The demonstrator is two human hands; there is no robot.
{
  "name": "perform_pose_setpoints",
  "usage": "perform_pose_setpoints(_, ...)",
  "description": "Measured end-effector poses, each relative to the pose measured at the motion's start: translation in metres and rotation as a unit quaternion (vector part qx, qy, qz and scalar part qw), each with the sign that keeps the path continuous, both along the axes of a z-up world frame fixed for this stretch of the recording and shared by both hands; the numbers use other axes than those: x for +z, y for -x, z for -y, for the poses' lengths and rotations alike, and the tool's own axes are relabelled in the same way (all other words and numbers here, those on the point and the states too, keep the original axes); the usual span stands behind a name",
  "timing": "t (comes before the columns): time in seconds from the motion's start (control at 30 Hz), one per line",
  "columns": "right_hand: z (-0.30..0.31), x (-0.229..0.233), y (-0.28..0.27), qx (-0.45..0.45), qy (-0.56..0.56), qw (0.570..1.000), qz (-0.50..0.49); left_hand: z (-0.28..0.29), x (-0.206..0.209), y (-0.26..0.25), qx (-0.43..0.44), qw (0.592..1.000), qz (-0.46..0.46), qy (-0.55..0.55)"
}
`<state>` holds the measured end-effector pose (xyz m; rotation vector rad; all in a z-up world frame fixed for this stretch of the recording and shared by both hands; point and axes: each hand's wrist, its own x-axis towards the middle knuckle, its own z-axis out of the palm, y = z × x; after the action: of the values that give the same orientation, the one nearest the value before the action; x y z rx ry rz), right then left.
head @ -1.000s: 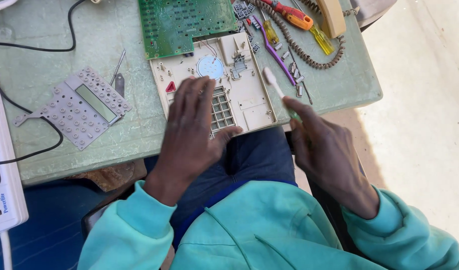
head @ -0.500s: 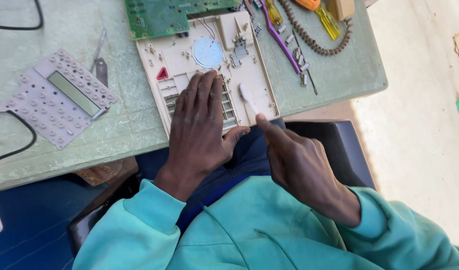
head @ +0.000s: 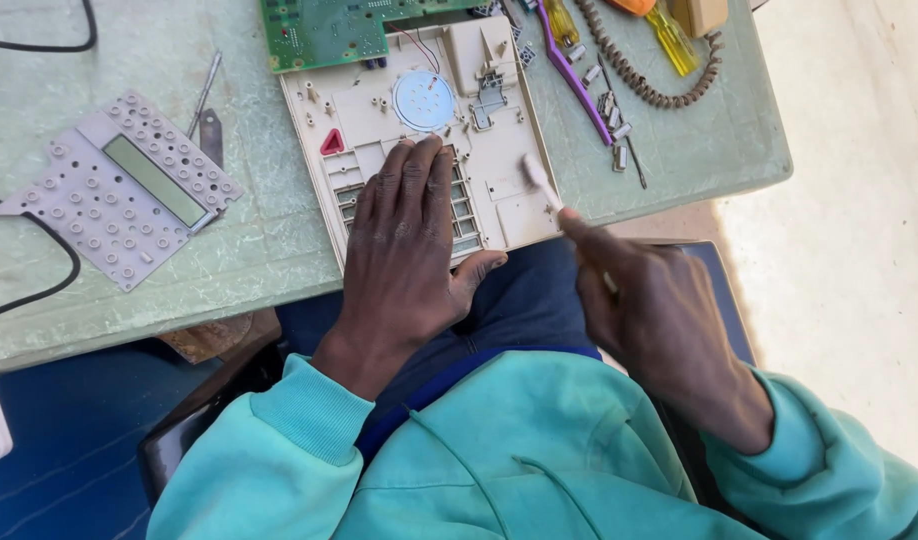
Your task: Cleaning the internal circuit board and plastic casing of an electronic device using a toothbrush to remove dust and debris.
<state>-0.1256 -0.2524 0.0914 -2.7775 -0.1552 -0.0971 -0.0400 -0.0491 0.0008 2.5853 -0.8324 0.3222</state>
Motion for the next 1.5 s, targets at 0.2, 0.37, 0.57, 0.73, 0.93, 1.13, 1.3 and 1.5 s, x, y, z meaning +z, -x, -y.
perform_pose_setpoints(0.2, 0.044, 0.012, -0.032, 0.087, 0.013, 0.995, -0.045, -0.001, 0.001, -0.001, 0.001, 1.0, 0.017, 0.022)
perform_pose_setpoints(0.37, 0.108, 0.01, -0.08, 0.146, 0.088, 0.985, -0.013, 0.0, 0.003, 0.001, 0.0, 1.0, -0.006, 0.015)
perform_pose_setpoints(0.57, 0.12, -0.011, -0.112, 0.209, 0.082, 0.974, 0.029, 0.001, 0.007, 0.001, 0.013, 1.0, -0.005, 0.011)
perform_pose_setpoints(0.73, 0.133, -0.021, -0.127, 0.195, 0.033, 0.98, -0.003, 0.002, 0.012, -0.002, 0.013, 1.0, -0.02, 0.005)
perform_pose_setpoints(0.93, 0.125, -0.021, -0.135, 0.221, 0.064, 0.973, -0.017, 0.004, 0.019, -0.002, 0.021, 0.999, -0.039, -0.016)
perform_pose_setpoints(1.13, 0.138, -0.026, -0.138, 0.213, 0.11, 0.971, -0.003, 0.001, 0.018, -0.003, 0.026, 0.998, -0.051, -0.01)
perform_pose_setpoints(1.3, 0.103, -0.012, -0.117, 0.242, 0.032, 0.966, -0.087, 0.002, 0.019, -0.004, 0.027, 0.998, -0.055, -0.017)
perform_pose_setpoints(1.5, 0.097, -0.011, -0.133, 0.258, 0.004, 0.964, -0.07, 0.001, 0.021, -0.005, 0.025, 0.998, -0.06, -0.026)
